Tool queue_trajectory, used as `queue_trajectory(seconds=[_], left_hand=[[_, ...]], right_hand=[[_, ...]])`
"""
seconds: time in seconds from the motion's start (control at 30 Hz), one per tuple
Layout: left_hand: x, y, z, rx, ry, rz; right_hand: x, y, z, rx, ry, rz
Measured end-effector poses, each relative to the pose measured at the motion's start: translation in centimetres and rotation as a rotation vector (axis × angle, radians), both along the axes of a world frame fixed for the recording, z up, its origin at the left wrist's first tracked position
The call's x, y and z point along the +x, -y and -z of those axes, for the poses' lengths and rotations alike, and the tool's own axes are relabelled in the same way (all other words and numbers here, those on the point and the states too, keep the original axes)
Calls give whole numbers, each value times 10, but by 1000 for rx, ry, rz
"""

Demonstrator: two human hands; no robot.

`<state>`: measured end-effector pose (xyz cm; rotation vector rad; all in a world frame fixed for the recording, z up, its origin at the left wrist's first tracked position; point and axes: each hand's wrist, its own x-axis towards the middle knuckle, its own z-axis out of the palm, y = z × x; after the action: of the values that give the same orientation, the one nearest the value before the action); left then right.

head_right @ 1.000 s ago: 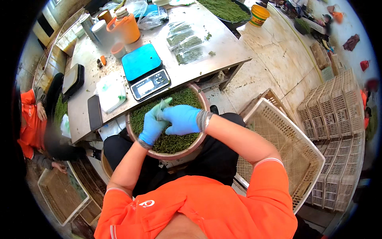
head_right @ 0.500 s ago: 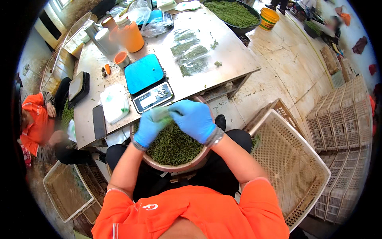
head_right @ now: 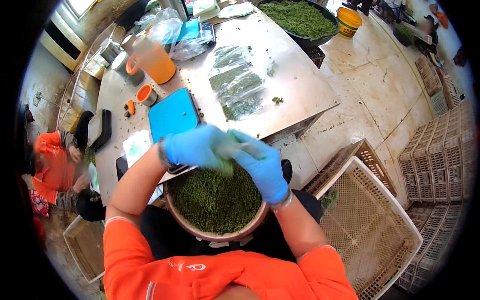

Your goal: The person scoops green leaves from a large bowl on their lap into small plastic bags, weighs each bag on a digital scale, and places the filled bags on the table. The process is repeated continuously.

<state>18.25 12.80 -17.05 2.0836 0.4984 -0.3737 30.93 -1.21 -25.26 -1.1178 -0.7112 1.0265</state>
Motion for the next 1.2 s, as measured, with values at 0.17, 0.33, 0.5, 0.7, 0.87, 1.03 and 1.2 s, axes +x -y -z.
queue_trajectory(seconds=[0.17, 0.33, 0.5, 0.7, 0.87, 1.03, 1.2], left_hand=[[85, -131, -3, -44, 232, -145], [143, -273, 103, 947, 198, -426], [130, -285, 123, 393, 388, -699], [25, -235, 53, 140, 709, -922], [-110, -141, 36, 248, 501, -772], [-149, -73, 89, 303, 466, -711], [-160, -29, 73, 445, 508, -865]], right_hand=[[15, 16, 13, -116, -419, 104], [11, 11, 9, -253, -337, -53], [9, 13, 14, -203, -250, -150], [3, 15, 7, -84, -190, -163], [-14, 12, 33, 57, -151, -138], [16, 43, 11, 207, 372, 171], [146, 152, 47, -219, 906, 641]])
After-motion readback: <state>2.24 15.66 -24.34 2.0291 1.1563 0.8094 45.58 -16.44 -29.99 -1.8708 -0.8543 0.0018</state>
